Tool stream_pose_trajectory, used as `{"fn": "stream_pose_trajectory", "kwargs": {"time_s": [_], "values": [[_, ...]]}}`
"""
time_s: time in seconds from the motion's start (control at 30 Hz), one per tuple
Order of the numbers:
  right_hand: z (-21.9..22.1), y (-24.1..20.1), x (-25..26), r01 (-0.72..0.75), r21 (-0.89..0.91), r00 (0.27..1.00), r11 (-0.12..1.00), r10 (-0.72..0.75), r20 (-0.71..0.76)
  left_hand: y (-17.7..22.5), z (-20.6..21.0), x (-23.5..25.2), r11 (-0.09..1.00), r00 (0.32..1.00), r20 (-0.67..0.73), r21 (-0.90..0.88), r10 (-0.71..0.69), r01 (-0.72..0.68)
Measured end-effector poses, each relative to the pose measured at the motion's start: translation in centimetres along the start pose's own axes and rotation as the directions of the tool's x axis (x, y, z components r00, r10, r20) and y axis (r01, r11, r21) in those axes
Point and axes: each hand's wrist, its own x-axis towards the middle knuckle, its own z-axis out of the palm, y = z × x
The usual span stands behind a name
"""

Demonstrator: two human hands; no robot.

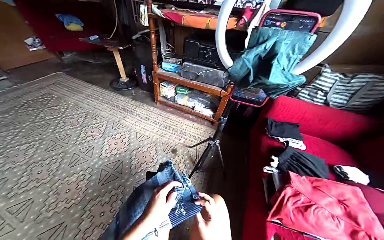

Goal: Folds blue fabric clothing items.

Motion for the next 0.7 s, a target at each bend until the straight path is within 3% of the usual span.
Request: {"fn": "stream_pose_trajectory", "kwargs": {"time_s": [0.17,0.37,0.57,0.7], "values": [[-1.4,-2.9,0.4,0.063,0.055,0.998,0.996,-0.063,-0.015,1.1,-3.8,-0.6,0.992,0.988,-0.151,-0.123,0.008,-0.027],[-3.0,-6.3,1.3,0.124,0.131,0.99,0.984,-0.13,0.045,3.6,-2.5,-0.7,0.976,0.979,-0.139,-0.137,0.148,-0.167],[-3.8,-8.2,2.3,0.264,0.275,0.96,0.925,-0.278,0.013,5.1,-3.9,3.3,0.932,0.903,-0.332,-0.143,0.272,-0.333],[-3.2,-9.5,3.8,0.268,0.204,0.963,0.942,-0.27,-0.016,7.4,-3.7,5.1,0.908,0.917,-0.213,-0.184,0.338,-0.378]]}}
